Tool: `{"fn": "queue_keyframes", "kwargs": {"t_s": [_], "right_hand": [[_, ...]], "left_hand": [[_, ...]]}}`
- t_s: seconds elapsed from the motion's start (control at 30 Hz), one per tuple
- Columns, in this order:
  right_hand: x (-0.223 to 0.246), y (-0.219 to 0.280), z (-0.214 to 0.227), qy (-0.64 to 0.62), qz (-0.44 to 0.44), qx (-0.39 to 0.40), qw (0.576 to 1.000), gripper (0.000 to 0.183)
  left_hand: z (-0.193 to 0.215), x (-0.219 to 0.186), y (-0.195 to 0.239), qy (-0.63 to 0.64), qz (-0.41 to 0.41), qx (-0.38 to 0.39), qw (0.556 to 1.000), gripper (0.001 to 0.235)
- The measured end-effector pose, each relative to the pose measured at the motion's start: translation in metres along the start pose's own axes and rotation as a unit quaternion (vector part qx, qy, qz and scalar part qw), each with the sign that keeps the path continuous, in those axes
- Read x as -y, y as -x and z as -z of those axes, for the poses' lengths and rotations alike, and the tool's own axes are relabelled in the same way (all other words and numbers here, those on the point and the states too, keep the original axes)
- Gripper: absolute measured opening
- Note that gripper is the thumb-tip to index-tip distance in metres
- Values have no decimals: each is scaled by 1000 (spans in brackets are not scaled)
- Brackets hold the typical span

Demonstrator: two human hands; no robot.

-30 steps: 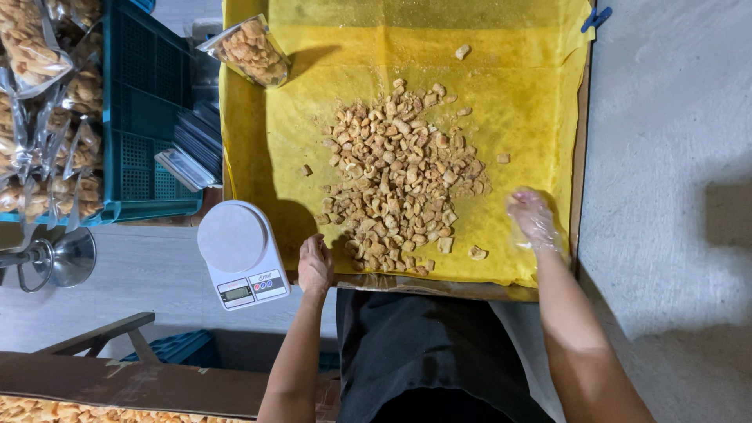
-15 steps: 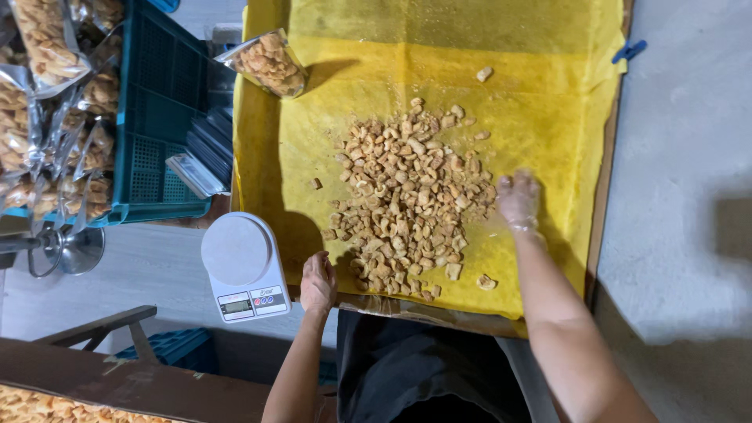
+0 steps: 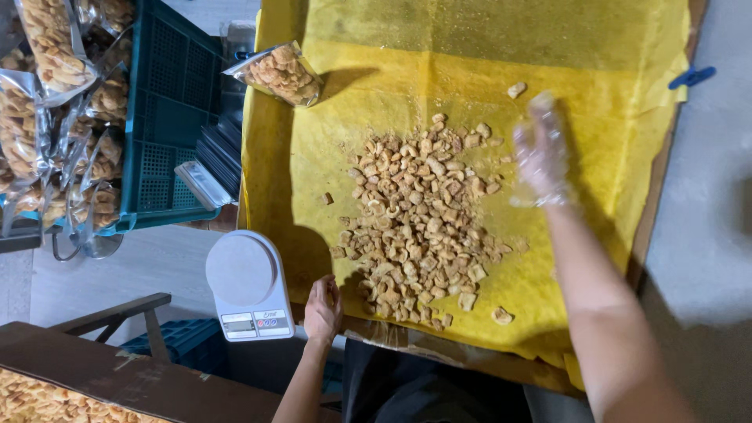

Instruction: The person scoops pieces of fried snacks from a yellow tray into plastic pouches, weighs the pouches on a digital scale, and adds or removes pieces to reach a specific weight before placing the filled pouches into a crate.

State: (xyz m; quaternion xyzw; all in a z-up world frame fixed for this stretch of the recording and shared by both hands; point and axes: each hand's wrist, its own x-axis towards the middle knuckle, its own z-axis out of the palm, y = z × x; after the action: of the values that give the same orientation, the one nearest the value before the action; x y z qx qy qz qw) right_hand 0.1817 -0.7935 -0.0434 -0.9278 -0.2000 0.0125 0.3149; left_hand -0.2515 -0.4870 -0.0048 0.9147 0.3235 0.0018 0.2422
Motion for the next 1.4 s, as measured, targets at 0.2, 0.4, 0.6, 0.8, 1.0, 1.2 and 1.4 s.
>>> {"fn": "queue_keyframes", "kwargs": {"t_s": [0.2,0.4,0.6,0.8,1.0,1.2,1.4], "right_hand": [[-67,-83,-41,50,12,13,999,67],[52,-41,-70,-602,380,52,701,83],[99,40,-84,-154,460,60,872,52],[51,-60,-75,-34,201,79,976,26],[77,-130,-92,-59,-87,195,975,50],[126,-73,-127,70,250,295,920,47],[179,-14,-93,-531,515,206,641,76]], "left_hand": [[-5,5,4,0,-6,-19,1000,23],[-4,6,3,7,27,-6,1000,22],[1,-6,3,8,14,-19,1000,18],[3,-9,2,0,23,-19,1000,19],[11,-18,-8,12,27,43,999,47],[-17,-56,-109,158,-16,116,981,65],[-65,-76,-185,92,-39,137,986,65]]}}
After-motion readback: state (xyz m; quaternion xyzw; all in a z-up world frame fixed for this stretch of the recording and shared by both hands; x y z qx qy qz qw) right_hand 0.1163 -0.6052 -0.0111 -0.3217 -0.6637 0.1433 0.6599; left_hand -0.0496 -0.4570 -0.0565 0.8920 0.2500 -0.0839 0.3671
